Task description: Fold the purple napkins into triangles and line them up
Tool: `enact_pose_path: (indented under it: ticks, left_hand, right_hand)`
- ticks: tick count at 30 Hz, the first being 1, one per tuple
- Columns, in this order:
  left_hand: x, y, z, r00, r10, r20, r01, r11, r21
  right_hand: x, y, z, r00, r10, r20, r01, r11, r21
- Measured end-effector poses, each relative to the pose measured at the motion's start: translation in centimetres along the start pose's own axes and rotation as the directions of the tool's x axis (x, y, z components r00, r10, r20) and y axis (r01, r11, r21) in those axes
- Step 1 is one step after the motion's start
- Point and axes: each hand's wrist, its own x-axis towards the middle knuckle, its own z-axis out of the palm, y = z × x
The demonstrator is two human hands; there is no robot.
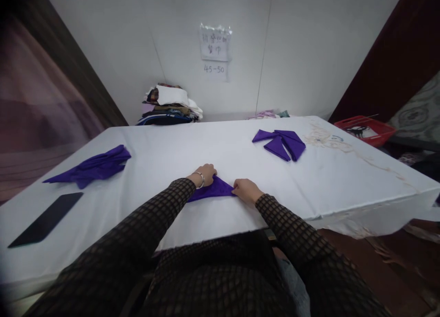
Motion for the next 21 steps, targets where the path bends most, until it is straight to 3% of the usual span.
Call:
enact_pose_path:
  ticks: [11, 16, 21]
  left_hand:
    - [0.0, -0.3, -0.8, 0.999, -0.013, 0.029, 0.015, 0.998, -0.06]
    - [-1.4, -0.5, -1.7, 0.999, -0.014, -0.048, 0.007, 0.991, -0.13]
    - [-3.0, -0.6, -3.0, 0.991, 0.034, -0.127, -0.052, 0.989, -0.136]
  right_hand:
    - [0.2, 0.0, 0.0, 0.999, -0.028, 0.032, 0.028, 1.0, 0.0]
    - [-0.3, 0.0, 0.6, 0.997, -0.071, -0.031, 0.071, 0.997, 0.012]
    - [-0.8, 0.4, 1.2, 0.992, -0.066, -0.104, 0.084, 0.98, 0.183]
